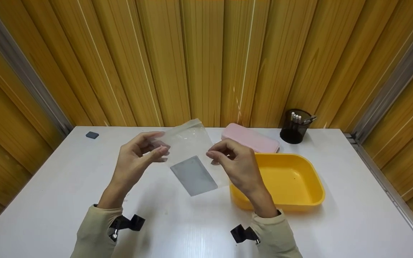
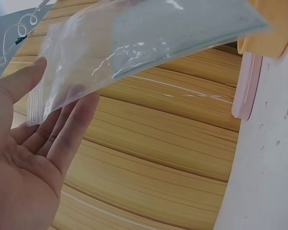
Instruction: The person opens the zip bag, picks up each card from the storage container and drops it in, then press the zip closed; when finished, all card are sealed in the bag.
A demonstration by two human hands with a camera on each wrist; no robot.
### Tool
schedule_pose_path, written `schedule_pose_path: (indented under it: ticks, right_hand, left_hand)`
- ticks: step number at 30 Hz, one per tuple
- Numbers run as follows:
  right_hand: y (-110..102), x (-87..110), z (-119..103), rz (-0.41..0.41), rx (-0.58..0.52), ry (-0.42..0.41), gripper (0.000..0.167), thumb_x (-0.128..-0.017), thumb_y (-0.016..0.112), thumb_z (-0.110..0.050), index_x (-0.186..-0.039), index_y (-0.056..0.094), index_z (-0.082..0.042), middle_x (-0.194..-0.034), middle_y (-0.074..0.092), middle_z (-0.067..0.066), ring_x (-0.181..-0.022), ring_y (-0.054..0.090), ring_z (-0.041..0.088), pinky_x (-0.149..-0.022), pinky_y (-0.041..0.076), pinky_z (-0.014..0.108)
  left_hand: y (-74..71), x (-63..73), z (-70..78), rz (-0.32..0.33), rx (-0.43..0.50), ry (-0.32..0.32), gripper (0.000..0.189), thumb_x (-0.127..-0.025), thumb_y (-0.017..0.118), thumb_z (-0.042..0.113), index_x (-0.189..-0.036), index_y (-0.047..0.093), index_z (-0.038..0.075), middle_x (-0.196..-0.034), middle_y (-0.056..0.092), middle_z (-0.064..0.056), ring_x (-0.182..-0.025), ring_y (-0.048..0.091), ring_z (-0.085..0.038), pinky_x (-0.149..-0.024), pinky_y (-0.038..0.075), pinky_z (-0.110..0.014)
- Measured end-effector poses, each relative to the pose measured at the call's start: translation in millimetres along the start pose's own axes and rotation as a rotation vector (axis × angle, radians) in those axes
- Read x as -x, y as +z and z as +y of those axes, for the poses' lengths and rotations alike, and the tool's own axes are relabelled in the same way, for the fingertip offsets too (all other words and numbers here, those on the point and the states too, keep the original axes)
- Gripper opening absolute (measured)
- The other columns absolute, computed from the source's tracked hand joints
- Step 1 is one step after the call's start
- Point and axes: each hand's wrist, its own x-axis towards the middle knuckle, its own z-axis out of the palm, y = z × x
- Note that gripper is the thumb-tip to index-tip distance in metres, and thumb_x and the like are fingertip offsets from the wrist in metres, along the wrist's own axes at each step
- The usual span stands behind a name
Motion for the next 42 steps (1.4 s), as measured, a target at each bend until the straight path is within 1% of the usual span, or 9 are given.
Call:
schedule_pose_path:
  ticks: [4,8,13,17,23,30,33,37,42]
  right_hand:
    - [6,-1.4,8,0.048,-0.069,0.018,0.011,-0.096,0.070,0.012,-0.104,0.073,0.006,-0.097,0.071,0.019,-0.083,0.073,0.022,-0.082,0.062,0.029]
    - [15,-0.3,18,0.095,-0.106,0.052,0.009,-0.097,0.070,0.009,-0.106,0.072,0.007,-0.098,0.072,0.017,-0.085,0.074,0.023,-0.083,0.062,0.031]
    - [26,3.8,29,0.142,-0.141,0.140,0.010,-0.098,0.072,0.003,-0.108,0.072,0.006,-0.100,0.072,0.019,-0.085,0.073,0.024,-0.080,0.063,0.032]
    - [35,6.6,38,0.138,-0.162,0.245,0.012,-0.098,0.074,0.001,-0.108,0.070,0.007,-0.100,0.072,0.021,-0.081,0.072,0.025,-0.074,0.064,0.035]
    - [52,8.7,51,0.100,-0.112,0.359,0.025,-0.094,0.078,0.002,-0.115,0.066,0.007,-0.094,0.073,0.017,-0.075,0.072,0.029,-0.070,0.063,0.029]
    - [70,6.8,73,0.059,-0.084,0.416,0.033,-0.092,0.076,0.010,-0.122,0.060,0.008,-0.092,0.072,0.014,-0.074,0.071,0.026,-0.069,0.062,0.027]
    - [77,8.2,83,0.069,-0.104,0.425,0.034,-0.090,0.074,0.014,-0.118,0.055,0.007,-0.094,0.070,0.016,-0.073,0.070,0.026,-0.065,0.062,0.029]
    - [82,10.0,94,0.057,-0.075,0.396,0.031,-0.089,0.071,0.018,-0.112,0.055,0.006,-0.096,0.067,0.017,-0.074,0.068,0.026,-0.063,0.062,0.029]
    - [81,13.2,103,-0.004,-0.012,0.421,0.034,-0.089,0.070,0.017,-0.120,0.064,0.007,-0.098,0.068,0.013,-0.080,0.067,0.024,-0.067,0.061,0.027]
  left_hand:
    - [0.3,3.9,-13.6,-0.038,0.040,-0.087,0.050,-0.096,0.078,0.004,-0.141,0.058,-0.007,-0.108,0.076,-0.014,-0.096,0.075,-0.027,-0.081,0.064,-0.035]
    - [2.1,9.8,-28.1,-0.056,0.081,-0.138,0.045,-0.098,0.076,0.003,-0.138,0.059,-0.007,-0.110,0.076,-0.016,-0.098,0.076,-0.028,-0.082,0.064,-0.037]
    - [3.6,17.8,-41.9,-0.034,0.140,-0.194,0.032,-0.098,0.075,0.002,-0.127,0.065,-0.007,-0.107,0.075,-0.016,-0.097,0.076,-0.029,-0.083,0.064,-0.038]
    - [3.9,22.1,-52.7,0.021,0.183,-0.268,0.028,-0.097,0.077,0.003,-0.121,0.068,-0.008,-0.102,0.074,-0.015,-0.093,0.076,-0.028,-0.082,0.064,-0.040]
    - [-1.3,26.7,-73.9,0.096,0.136,-0.370,0.030,-0.095,0.078,0.002,-0.120,0.068,-0.010,-0.097,0.074,-0.012,-0.089,0.077,-0.024,-0.080,0.064,-0.037]
    - [-11.5,25.9,-96.2,0.113,0.082,-0.418,0.027,-0.094,0.077,-0.002,-0.117,0.065,-0.011,-0.095,0.074,-0.014,-0.089,0.076,-0.026,-0.077,0.065,-0.038]
    - [-14.1,26.2,-105.0,0.095,0.059,-0.439,0.024,-0.093,0.077,-0.004,-0.112,0.064,-0.009,-0.094,0.074,-0.014,-0.088,0.076,-0.026,-0.077,0.065,-0.039]
    - [-15.7,27.4,-113.3,0.027,0.011,-0.450,0.022,-0.092,0.077,-0.007,-0.111,0.067,-0.008,-0.097,0.072,-0.013,-0.087,0.075,-0.024,-0.078,0.065,-0.038]
    - [-15.5,28.6,-119.9,-0.040,-0.038,-0.449,0.028,-0.088,0.079,-0.010,-0.115,0.071,-0.010,-0.100,0.072,-0.013,-0.087,0.072,-0.020,-0.078,0.064,-0.036]
